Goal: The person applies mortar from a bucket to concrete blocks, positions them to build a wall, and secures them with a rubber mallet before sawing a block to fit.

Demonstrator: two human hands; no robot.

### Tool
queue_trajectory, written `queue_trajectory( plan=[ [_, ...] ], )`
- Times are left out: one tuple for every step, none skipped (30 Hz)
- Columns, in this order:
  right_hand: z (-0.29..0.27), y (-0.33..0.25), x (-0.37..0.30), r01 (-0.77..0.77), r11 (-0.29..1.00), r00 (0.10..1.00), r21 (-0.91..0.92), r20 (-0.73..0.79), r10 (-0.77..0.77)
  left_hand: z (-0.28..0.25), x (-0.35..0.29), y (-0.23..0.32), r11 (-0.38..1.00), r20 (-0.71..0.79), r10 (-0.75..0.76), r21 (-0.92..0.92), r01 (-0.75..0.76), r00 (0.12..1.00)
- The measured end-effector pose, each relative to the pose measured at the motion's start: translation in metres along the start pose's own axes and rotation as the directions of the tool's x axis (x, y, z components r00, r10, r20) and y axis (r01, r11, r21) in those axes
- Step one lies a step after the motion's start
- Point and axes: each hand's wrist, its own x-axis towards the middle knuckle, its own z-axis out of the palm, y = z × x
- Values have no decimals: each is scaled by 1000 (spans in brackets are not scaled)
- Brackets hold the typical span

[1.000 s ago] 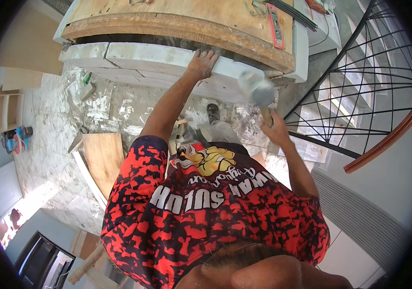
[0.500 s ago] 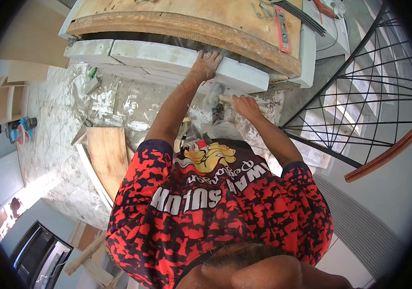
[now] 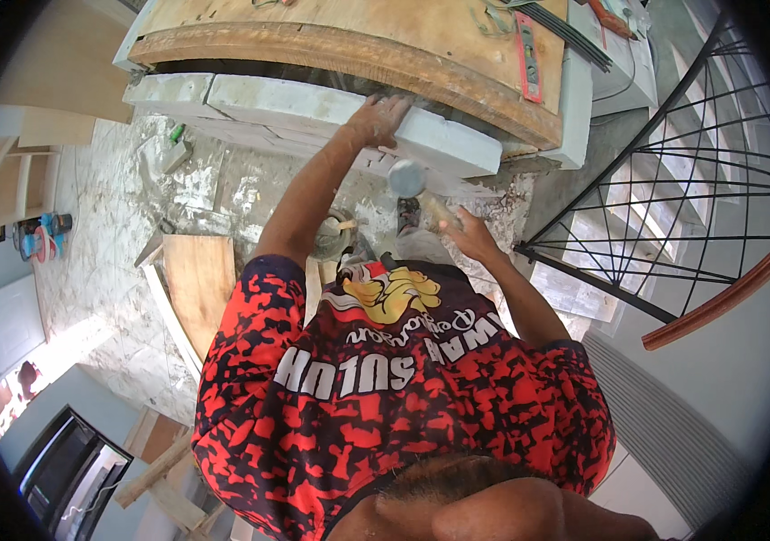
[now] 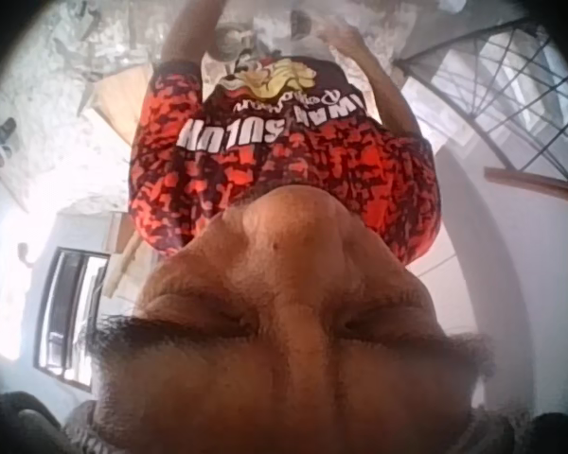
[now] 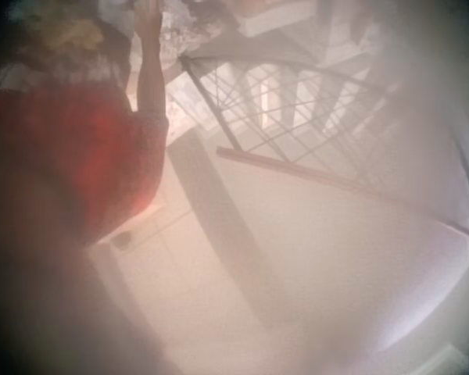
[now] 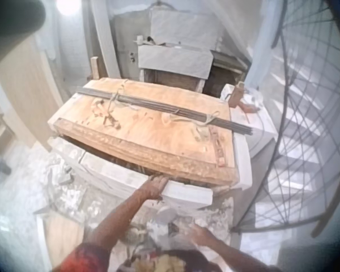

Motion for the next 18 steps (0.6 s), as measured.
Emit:
queue_trajectory(
  plan=[
    [-8, -12, -6, -30, 995, 999, 95, -16, 32, 0, 0, -7, 999, 8, -13, -41, 13, 1000],
    [-17, -23, -8, -56, 980, 998, 192, -30, 63, 0, 1, -15, 997, 16, -26, -78, 27, 1000],
    [-22, -34, -6, 31, 974, 993, 224, -121, -4, 2, 0, -21, 993, 24, -40, -114, 42, 999],
    [-28, -46, -4, 112, 963, 973, 246, -222, -57, 2, 0, -23, 991, 17, -22, -132, 24, 1000],
    [-34, -58, -1, 195, 946, 942, 258, -318, -108, 2, 0, -24, 989, 10, -9, -149, 10, 1000],
    [-42, -71, 2, 221, 937, 932, 271, -341, -122, 3, 0, -25, 986, 3, 3, -166, -2, 1000],
    [-49, -83, 4, 244, 927, 923, 286, -361, -132, 3, 0, -25, 980, 0, 1, -199, -1, 1000],
    [-53, -88, 8, 267, 916, 914, 300, -381, -142, 2, 2, -27, 973, -3, -2, -230, 1, 1000],
    [-43, -68, 21, 269, 922, 897, 278, -421, -134, 2, 2, -28, 965, -6, -5, -261, 4, 1000],
    [-34, -58, 33, 260, 952, 880, 163, -447, -164, 4, 2, -29, 966, -11, -18, -258, 14, 1000],
    [-26, -53, 42, 246, 968, 860, 43, -471, -198, 7, 2, -28, 967, -19, -27, -254, 21, 999],
    [-23, -50, 50, 226, 971, 839, -77, -492, -234, 9, 3, -29, 968, -27, -36, -250, 28, 999],
    [-28, -52, 55, -44, 999, 972, -15, -230, 40, 6, 3, -27, 967, -28, -25, -254, 17, 999],
    [-29, -55, 54, 43, 999, 960, -9, -278, -44, 4, 2, -25, 966, -29, -14, -257, 6, 999],
    [-30, -59, 50, 130, 992, 937, -6, -326, -125, 2, 2, -24, 965, -30, -3, -261, -5, 1000],
    [-35, -70, 52, 232, 973, 904, -8, -369, -219, -1, 4, -29, 971, -40, -24, -239, 14, 999],
    [-39, -82, 46, 243, 969, 905, 41, -368, -212, 5, 1, -31, 973, -35, -45, -228, 36, 998],
    [-46, -97, 40, 253, 963, 908, 90, -366, -204, 10, -3, -32, 975, -30, -66, -216, 58, 997]
  ],
)
